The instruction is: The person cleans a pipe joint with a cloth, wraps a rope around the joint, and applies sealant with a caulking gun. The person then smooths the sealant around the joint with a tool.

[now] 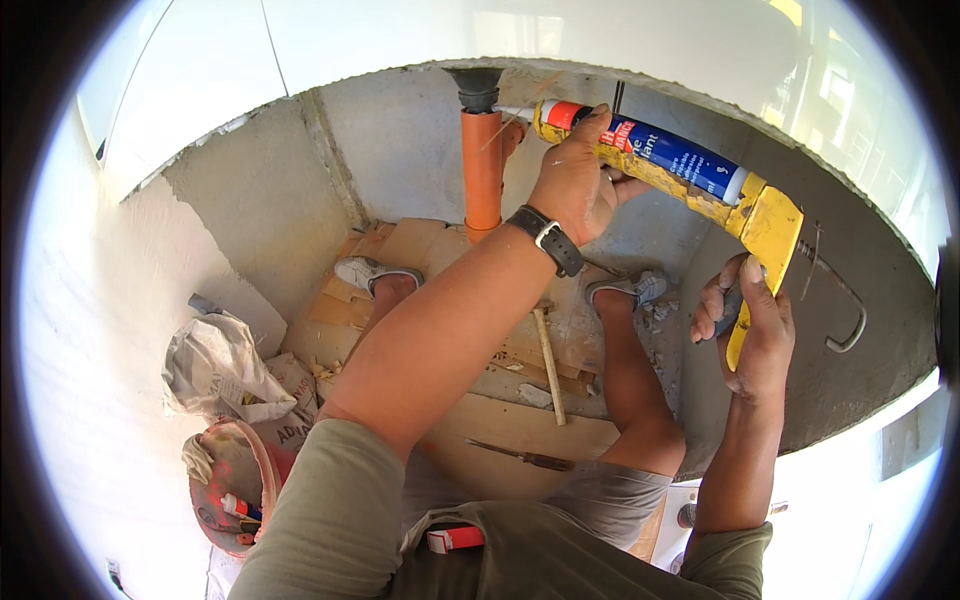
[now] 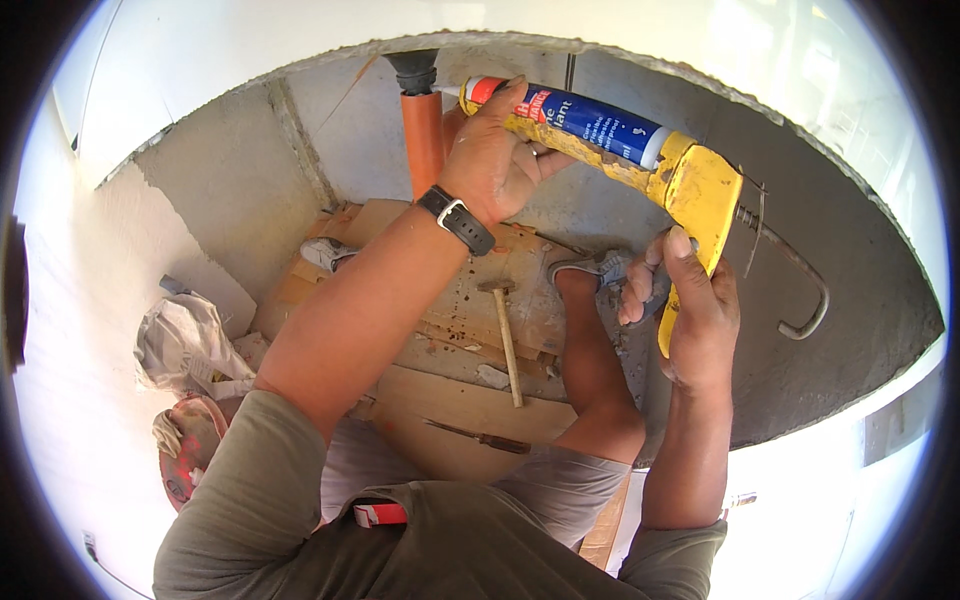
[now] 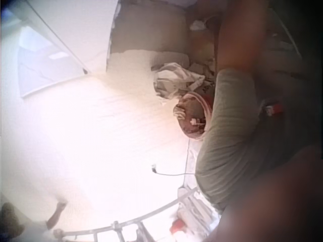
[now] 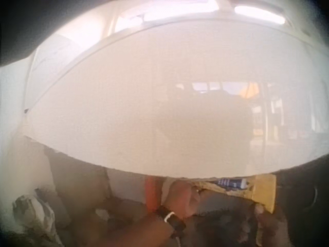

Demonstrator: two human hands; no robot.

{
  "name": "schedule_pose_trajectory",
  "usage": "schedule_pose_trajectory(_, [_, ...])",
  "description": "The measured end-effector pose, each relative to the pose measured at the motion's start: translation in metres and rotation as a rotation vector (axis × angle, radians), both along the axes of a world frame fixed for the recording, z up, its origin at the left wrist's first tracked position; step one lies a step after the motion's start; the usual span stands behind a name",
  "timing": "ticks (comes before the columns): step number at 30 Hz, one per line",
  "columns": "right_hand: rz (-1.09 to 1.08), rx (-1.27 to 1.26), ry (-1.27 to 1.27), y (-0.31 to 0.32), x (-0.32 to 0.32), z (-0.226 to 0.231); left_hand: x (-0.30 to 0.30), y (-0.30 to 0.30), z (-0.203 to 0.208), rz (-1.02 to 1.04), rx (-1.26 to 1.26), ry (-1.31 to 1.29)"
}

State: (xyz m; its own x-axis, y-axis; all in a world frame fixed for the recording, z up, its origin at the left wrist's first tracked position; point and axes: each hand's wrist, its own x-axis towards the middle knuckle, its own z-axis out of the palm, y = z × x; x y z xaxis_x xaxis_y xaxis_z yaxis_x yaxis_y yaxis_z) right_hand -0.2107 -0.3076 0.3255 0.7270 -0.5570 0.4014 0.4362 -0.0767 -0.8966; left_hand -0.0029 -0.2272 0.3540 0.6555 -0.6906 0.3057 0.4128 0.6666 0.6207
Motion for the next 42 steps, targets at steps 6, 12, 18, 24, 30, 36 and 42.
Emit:
schedule_pose_trajectory(6, [0.027, -0.017, 0.006, -0.002, -0.001, -0.001, -0.003, 0.0, 0.001, 0.025, 0.02, 0.023])
schedule_pose_trajectory(12, [0.008, -0.019, -0.003, 0.001, -0.007, -0.006, -0.01, 0.005, -0.003, 0.004, -0.006, 0.008])
schedule_pose_trajectory(18, [0.012, -0.006, 0.008, 0.003, -0.01, -0.01, -0.012, 0.008, -0.005, -0.008, 0.009, 0.02])
schedule_pose_trajectory(24, [0.007, -0.001, -0.001, 0.005, -0.009, -0.013, -0.009, 0.01, -0.007, -0.029, -0.014, -0.018])
schedule_pose_trajectory(30, [0.016, -0.033, -0.017, 0.005, -0.009, -0.014, -0.006, 0.012, -0.008, -0.034, -0.005, -0.014])
schedule_pose_trajectory(36, [0.01, -0.066, 0.005, 0.007, -0.009, -0.014, -0.007, 0.015, -0.009, -0.028, -0.021, 0.0])
schedule_pose_trajectory(42, [0.009, -0.083, -0.009, 0.01, -0.011, -0.015, -0.007, 0.018, -0.01, -0.05, -0.039, -0.006])
